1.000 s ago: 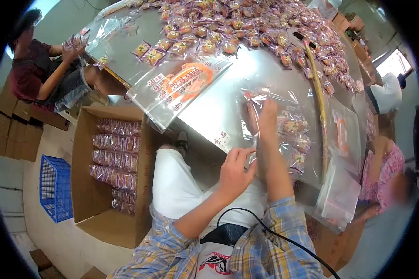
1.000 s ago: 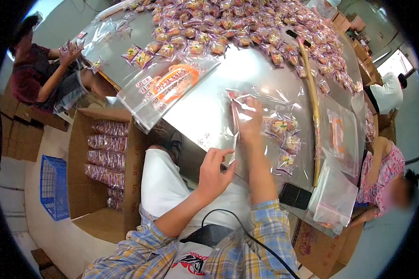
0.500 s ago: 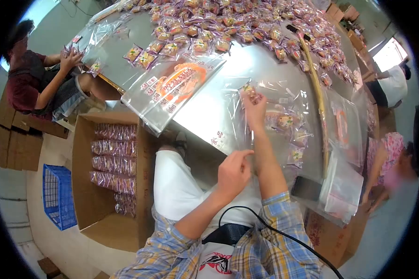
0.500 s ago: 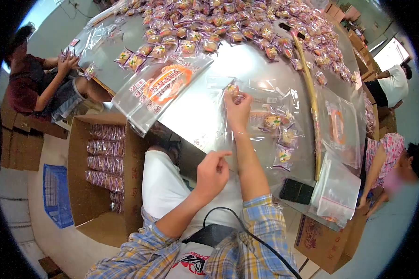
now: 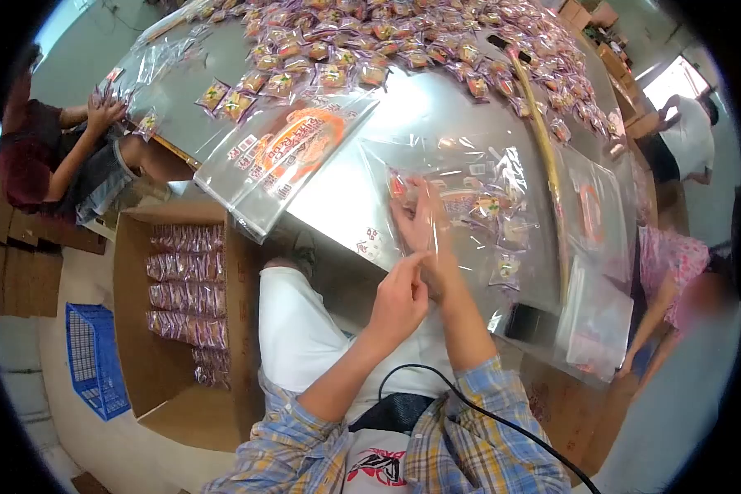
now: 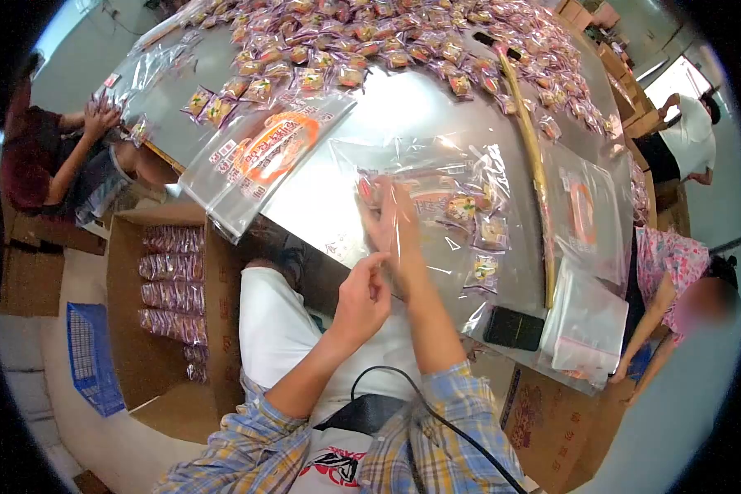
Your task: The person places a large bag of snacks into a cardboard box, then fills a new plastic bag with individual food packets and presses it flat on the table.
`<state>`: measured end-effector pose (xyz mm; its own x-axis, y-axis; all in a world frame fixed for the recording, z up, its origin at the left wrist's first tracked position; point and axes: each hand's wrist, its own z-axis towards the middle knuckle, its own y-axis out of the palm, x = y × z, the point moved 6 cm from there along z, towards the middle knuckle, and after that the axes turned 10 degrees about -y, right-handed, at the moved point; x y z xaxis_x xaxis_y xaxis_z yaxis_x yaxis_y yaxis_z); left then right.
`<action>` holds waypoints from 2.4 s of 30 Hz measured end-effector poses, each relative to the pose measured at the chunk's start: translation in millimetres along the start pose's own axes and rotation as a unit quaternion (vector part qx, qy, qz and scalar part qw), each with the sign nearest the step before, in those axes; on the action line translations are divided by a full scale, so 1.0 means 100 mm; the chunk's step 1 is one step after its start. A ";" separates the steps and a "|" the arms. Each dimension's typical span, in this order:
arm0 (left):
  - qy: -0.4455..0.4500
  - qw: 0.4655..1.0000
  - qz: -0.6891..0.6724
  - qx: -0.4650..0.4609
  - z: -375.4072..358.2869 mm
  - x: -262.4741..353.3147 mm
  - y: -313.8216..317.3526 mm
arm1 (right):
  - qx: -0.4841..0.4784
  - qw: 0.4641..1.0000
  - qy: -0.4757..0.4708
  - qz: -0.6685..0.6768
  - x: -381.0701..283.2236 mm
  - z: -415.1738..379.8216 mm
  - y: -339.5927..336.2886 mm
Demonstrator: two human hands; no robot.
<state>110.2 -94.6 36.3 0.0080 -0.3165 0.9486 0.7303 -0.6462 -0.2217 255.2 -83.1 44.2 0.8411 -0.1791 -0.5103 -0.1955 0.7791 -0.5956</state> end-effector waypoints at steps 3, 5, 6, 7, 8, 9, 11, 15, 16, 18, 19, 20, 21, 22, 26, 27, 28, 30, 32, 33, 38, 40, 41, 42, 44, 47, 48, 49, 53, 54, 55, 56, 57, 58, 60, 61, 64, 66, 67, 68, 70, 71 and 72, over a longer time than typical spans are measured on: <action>-0.029 0.999 -0.017 0.021 -0.10 -0.16 0.04 | 0.013 0.999 0.039 -0.023 0.25 -0.01 0.31; -0.078 0.995 -0.056 -0.022 -0.19 -0.26 0.09 | 0.056 0.986 0.074 0.136 0.46 0.00 0.52; -0.107 0.991 -0.075 -0.043 -0.20 -0.23 0.08 | 0.044 0.968 0.139 0.203 0.41 0.02 0.53; -0.047 0.995 -0.071 -0.049 -0.17 -0.14 0.01 | 0.050 0.961 0.164 0.219 0.45 0.00 0.56; 0.012 0.996 -0.068 -0.055 -0.13 -0.06 -0.11 | 0.055 0.952 0.188 0.234 0.48 0.00 0.57; 0.073 0.993 -0.065 -0.061 -0.08 0.02 -0.22 | 0.062 0.943 0.211 0.248 0.54 -0.02 0.61; -0.003 0.995 -0.082 0.058 0.09 -0.48 -0.35 | 0.041 0.952 0.204 0.224 0.60 -0.05 0.62; -0.252 0.935 -0.230 0.102 1.00 -0.68 -0.39 | 0.019 0.964 0.193 0.181 0.44 -0.13 0.39; -0.269 0.932 -0.229 0.080 1.15 -0.86 -0.30 | 0.005 0.960 0.202 0.193 0.43 -0.18 0.34; -0.291 0.925 -0.240 0.046 1.34 -0.96 -0.19 | 0.053 0.908 0.194 0.368 0.34 -0.23 0.33; -0.298 0.920 -0.251 0.033 1.39 -0.94 -0.17 | 0.055 0.892 0.210 0.396 0.34 -0.25 0.32; -0.307 0.915 -0.260 0.019 1.42 -0.93 -0.14 | 0.057 0.874 0.229 0.424 0.35 -0.30 0.31; -0.320 0.899 -0.298 0.013 1.40 -0.95 -0.12 | 0.061 0.854 0.252 0.451 0.33 -0.35 0.30; -0.334 0.882 -0.333 0.007 1.37 -0.96 -0.10 | 0.034 0.817 0.335 0.468 0.40 -0.40 0.41; -0.296 0.880 -0.368 -0.050 1.26 -0.88 0.02 | 0.100 0.942 0.154 0.280 0.44 -0.20 0.52; -0.285 0.882 -0.370 -0.058 1.23 -0.87 0.05 | 0.087 0.952 0.140 0.257 0.40 -0.14 0.51; -0.261 0.870 -0.400 -0.125 1.24 -0.84 0.08 | 0.074 0.961 0.127 0.234 0.37 -0.10 0.50; -0.266 0.872 -0.392 -0.121 1.21 -0.86 0.08 | 0.061 0.972 0.103 0.202 0.32 -0.03 0.48; -0.282 0.876 -0.371 -0.126 1.19 -0.86 0.09 | 0.068 0.976 0.083 0.187 0.30 0.04 0.49; -0.298 0.876 -0.354 -0.133 1.13 -0.81 0.09 | 0.073 0.978 0.073 0.180 0.28 0.07 0.48; -0.376 0.831 -0.366 -0.187 0.96 -0.72 0.09 | 0.025 0.995 0.047 0.080 0.25 0.19 0.41; -0.370 0.847 -0.319 -0.208 0.99 -0.77 0.04 | 0.041 0.991 0.018 0.123 0.20 0.22 0.34; -0.358 0.862 -0.297 -0.202 1.03 -0.79 0.02 | 0.058 0.984 -0.001 0.171 0.18 0.25 0.30; -0.347 0.875 -0.275 -0.196 1.05 -0.80 -0.01 | 0.062 0.987 -0.007 0.150 0.22 0.24 0.29; -0.325 0.894 -0.255 -0.172 1.05 -0.81 -0.02 | 0.071 0.991 -0.018 0.109 0.27 0.21 0.30; -0.307 0.911 -0.230 -0.155 1.03 -0.79 -0.01 | 0.098 0.983 0.054 0.144 0.44 0.12 0.46; -0.313 0.913 -0.201 -0.169 1.02 -0.82 -0.02 | 0.091 0.981 0.084 0.150 0.46 0.12 0.51; -0.321 0.913 -0.172 -0.183 1.00 -0.83 -0.03 | 0.087 0.980 0.088 0.153 0.46 0.12 0.52; -0.289 0.937 -0.099 -0.169 0.97 -0.90 -0.05 | 0.080 0.981 0.092 0.150 0.49 0.16 0.57; -0.301 0.934 -0.084 -0.174 0.97 -0.86 -0.06 | 0.077 0.979 0.108 0.156 0.52 0.17 0.59; -0.312 0.930 -0.070 -0.180 0.97 -0.83 -0.08 | 0.074 0.976 0.123 0.161 0.53 0.18 0.60; -0.310 0.932 -0.060 -0.177 0.97 -0.79 -0.09 | 0.078 0.973 0.126 0.178 0.56 0.17 0.62; -0.307 0.934 -0.051 -0.176 1.01 -0.70 -0.12 | 0.083 0.969 0.128 0.194 0.60 0.17 0.65; -0.301 0.937 -0.043 -0.174 1.06 -0.65 -0.13 | 0.089 0.966 0.128 0.208 0.65 0.17 0.66; -0.244 0.968 0.041 -0.033 1.25 -0.88 -0.28 | 0.037 0.967 0.108 0.230 0.68 0.15 0.70; -0.212 0.973 0.084 0.038 1.34 -0.87 -0.36 | 0.013 0.965 0.099 0.241 0.65 0.15 0.70; -0.143 0.985 -0.035 0.085 1.56 -0.88 -0.41 | 0.027 0.970 0.071 0.232 0.65 0.10 0.72; -0.152 0.983 -0.071 0.080 1.62 -1.03 -0.44 | 0.041 0.958 0.092 0.269 0.62 0.11 0.65; -0.157 0.981 -0.090 0.074 1.65 -1.06 -0.44 | 0.100 0.964 0.083 0.231 0.62 0.11 0.71; -0.161 0.980 -0.090 0.074 1.64 -1.10 -0.44 | 0.084 0.972 0.065 0.208 0.60 0.12 0.68; -0.068 0.994 -0.024 0.087 1.56 -0.90 -0.45 | 0.061 0.975 0.063 0.203 0.58 0.15 0.64; -0.013 0.997 0.004 0.082 1.52 -0.79 -0.43 | 0.047 0.977 0.072 0.196 0.57 0.16 0.63; 0.035 0.993 0.073 0.084 1.51 -0.75 -0.42 | 0.032 0.978 0.082 0.189 0.57 0.17 0.62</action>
<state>181.7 61.0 9.0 0.0791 -0.4503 0.8894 0.8280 -0.4671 -0.3101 299.2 -34.9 -11.5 0.6220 0.0383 -0.7821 -0.4392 0.8440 -0.3080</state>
